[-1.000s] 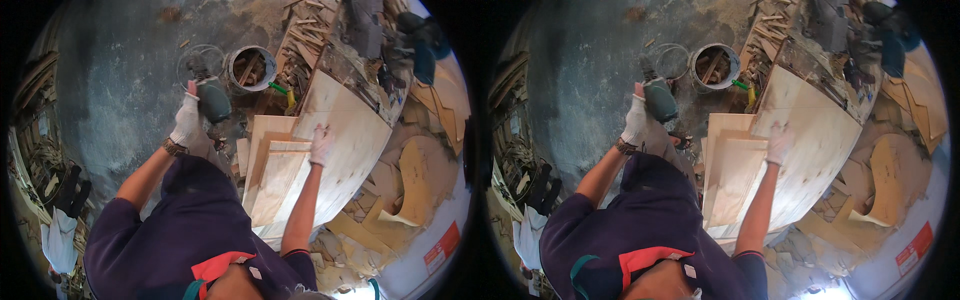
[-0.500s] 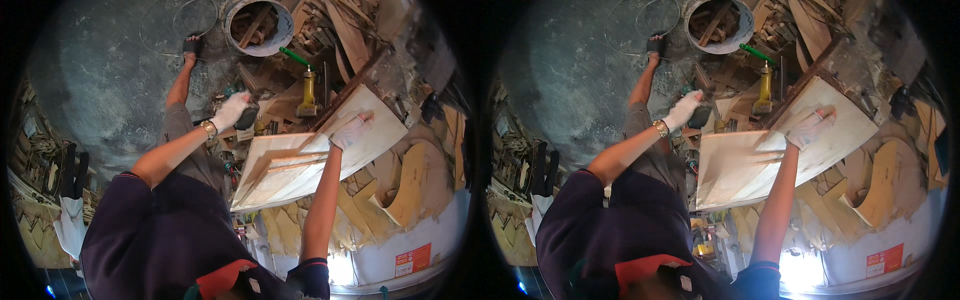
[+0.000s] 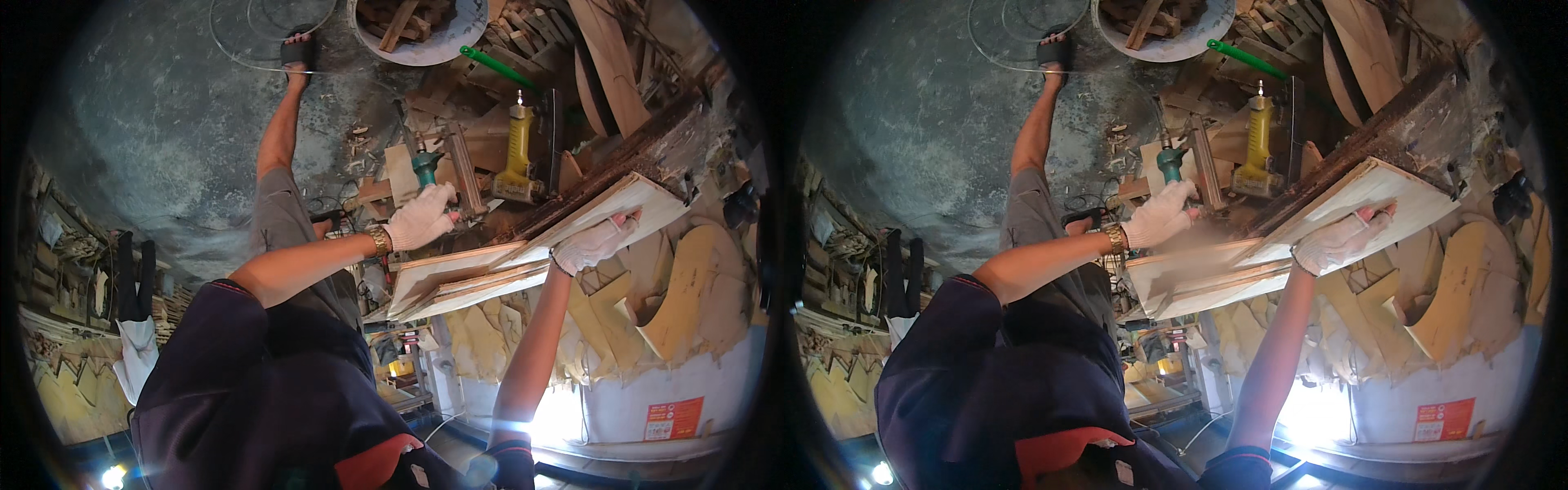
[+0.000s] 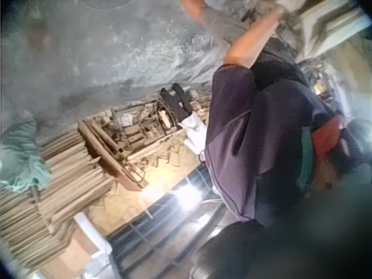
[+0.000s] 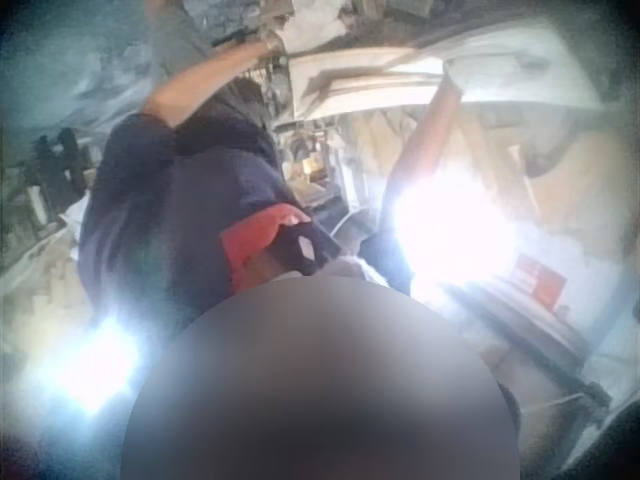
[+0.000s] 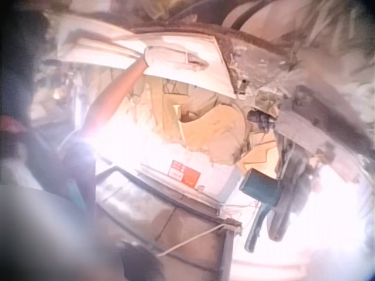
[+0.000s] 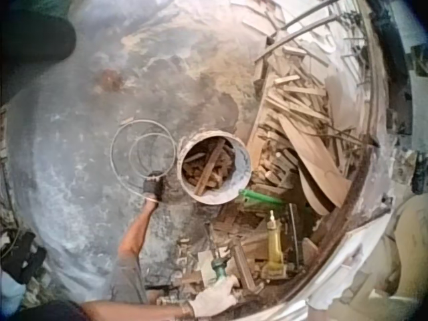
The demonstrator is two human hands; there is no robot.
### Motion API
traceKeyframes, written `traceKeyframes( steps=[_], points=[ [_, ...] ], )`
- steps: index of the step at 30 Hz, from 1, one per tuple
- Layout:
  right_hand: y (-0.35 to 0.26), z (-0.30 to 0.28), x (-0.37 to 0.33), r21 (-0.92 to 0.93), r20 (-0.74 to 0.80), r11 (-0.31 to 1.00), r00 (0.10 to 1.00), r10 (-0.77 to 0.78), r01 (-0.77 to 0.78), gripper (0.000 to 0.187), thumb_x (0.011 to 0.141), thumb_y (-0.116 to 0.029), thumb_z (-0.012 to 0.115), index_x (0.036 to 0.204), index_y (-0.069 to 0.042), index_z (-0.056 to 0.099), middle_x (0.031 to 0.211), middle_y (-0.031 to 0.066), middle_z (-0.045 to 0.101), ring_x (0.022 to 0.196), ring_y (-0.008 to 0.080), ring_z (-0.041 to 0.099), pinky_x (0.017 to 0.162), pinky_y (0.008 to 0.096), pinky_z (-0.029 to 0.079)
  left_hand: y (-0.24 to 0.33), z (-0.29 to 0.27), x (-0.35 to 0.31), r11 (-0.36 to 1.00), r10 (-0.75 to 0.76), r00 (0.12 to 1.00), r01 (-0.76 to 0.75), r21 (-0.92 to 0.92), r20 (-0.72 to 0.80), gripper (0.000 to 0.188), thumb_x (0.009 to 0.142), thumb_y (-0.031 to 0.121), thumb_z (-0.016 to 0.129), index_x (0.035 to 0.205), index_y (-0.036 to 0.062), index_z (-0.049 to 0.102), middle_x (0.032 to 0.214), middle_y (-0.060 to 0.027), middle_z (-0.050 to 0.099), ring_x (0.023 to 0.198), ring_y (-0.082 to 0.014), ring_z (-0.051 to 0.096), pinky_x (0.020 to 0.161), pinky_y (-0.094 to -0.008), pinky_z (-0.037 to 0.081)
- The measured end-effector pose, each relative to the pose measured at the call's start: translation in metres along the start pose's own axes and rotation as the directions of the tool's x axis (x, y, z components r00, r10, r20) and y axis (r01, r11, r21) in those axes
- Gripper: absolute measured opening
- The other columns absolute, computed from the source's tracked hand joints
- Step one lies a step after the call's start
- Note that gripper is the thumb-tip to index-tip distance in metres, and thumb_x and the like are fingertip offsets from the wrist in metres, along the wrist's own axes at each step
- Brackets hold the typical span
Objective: The person measures and marks a wooden plank, cuts it with a circular saw, then assembles it with other pieces using a nail gun and hammer. The person also uses a jigsaw to cut a curved edge on the assembled wood.
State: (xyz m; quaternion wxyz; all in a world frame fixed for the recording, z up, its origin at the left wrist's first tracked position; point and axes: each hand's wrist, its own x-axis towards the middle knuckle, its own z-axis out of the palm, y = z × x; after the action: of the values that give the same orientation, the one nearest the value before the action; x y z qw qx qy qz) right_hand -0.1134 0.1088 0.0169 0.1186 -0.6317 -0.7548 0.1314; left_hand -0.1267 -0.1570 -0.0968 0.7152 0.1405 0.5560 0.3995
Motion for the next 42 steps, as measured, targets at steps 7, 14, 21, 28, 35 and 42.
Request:
traceKeyframes(
  steps=[7, 14, 21, 28, 35, 42],
  points=[
    [-0.005, 0.001, -0.001, -0.001, -0.012, 0.998, 0.998, 0.057, -0.057, 0.059, 0.110, -0.037, 0.039, 0.154, 0.002, 0.039, 0.157, 0.0194, 0.041, 0.144, 0.0311, 0.042, 0.120, 0.0403, 0.032, 0.020, 0.000, 0.001, 0.990, -0.009, 0.989, -0.012, 0.142, 0.147, 0.049, 0.097, 0.035, 0.062, 0.135, 0.0081, 0.047, 0.132, -0.0221, 0.053, 0.112, -0.0466, 0.062, 0.095, -0.0537, 0.051],
    [-0.002, -0.003, -0.006, -0.221, 0.033, 0.967, 0.992, -0.118, 0.123, 0.065, 0.111, -0.044, 0.039, 0.153, 0.005, 0.037, 0.157, 0.0248, 0.041, 0.147, 0.0371, 0.038, 0.122, 0.0430, 0.029, 0.025, 0.019, 0.003, 0.978, -0.046, 0.982, 0.008, 0.210, 0.181, 0.048, 0.098, 0.041, 0.060, 0.135, 0.0131, 0.048, 0.129, -0.0203, 0.056, 0.109, -0.0445, 0.065, 0.090, -0.0535, 0.054],
    [0.006, -0.004, -0.002, -0.228, 0.025, 0.951, 0.977, -0.210, 0.210, 0.070, 0.108, -0.045, 0.044, 0.151, 0.009, 0.039, 0.158, 0.0290, 0.039, 0.149, 0.0429, 0.034, 0.125, 0.0479, 0.023, 0.005, 0.037, 0.024, 0.955, 0.154, 0.968, -0.198, 0.223, 0.197, 0.040, 0.101, 0.028, 0.057, 0.133, 0.0066, 0.044, 0.118, -0.0248, 0.052, 0.112, -0.0469, 0.056, 0.095, -0.0525, 0.049],
    [0.014, -0.006, 0.006, -0.279, -0.074, 0.925, 0.954, -0.290, 0.259, 0.056, 0.101, -0.036, 0.059, 0.138, 0.006, 0.052, 0.139, 0.0272, 0.055, 0.131, 0.0455, 0.048, 0.112, 0.0525, 0.036, 0.000, -0.016, 0.013, 0.974, 0.139, 0.979, -0.163, 0.160, 0.147, 0.052, 0.102, 0.029, 0.056, 0.150, 0.0134, 0.042, 0.149, -0.0221, 0.051, 0.135, -0.0402, 0.053, 0.109, -0.0427, 0.045],
    [-0.015, -0.003, 0.154, -0.132, -0.295, 0.989, 0.955, 0.024, -0.066, 0.059, 0.096, -0.042, 0.063, 0.132, 0.004, 0.053, 0.109, 0.0242, 0.071, 0.100, 0.0425, 0.069, 0.088, 0.0482, 0.054, -0.046, -0.202, -0.072, 0.921, -0.038, 0.868, 0.222, 0.319, -0.495, 0.054, 0.100, 0.032, 0.057, 0.148, 0.0100, 0.045, 0.140, -0.0256, 0.060, 0.129, -0.0426, 0.058, 0.107, -0.0453, 0.045],
    [-0.015, 0.010, 0.227, -0.219, -0.224, 0.869, 0.890, 0.398, -0.444, 0.072, 0.085, -0.051, 0.069, 0.132, 0.001, 0.052, 0.117, 0.0290, 0.071, 0.107, 0.0398, 0.072, 0.091, 0.0506, 0.056, -0.133, -0.323, -0.278, 0.839, -0.138, 0.609, 0.491, 0.235, -0.781, 0.063, 0.103, 0.037, 0.049, 0.150, -0.0054, 0.039, 0.150, -0.0297, 0.050, 0.139, -0.0430, 0.049, 0.114, -0.0453, 0.038]
  ],
)
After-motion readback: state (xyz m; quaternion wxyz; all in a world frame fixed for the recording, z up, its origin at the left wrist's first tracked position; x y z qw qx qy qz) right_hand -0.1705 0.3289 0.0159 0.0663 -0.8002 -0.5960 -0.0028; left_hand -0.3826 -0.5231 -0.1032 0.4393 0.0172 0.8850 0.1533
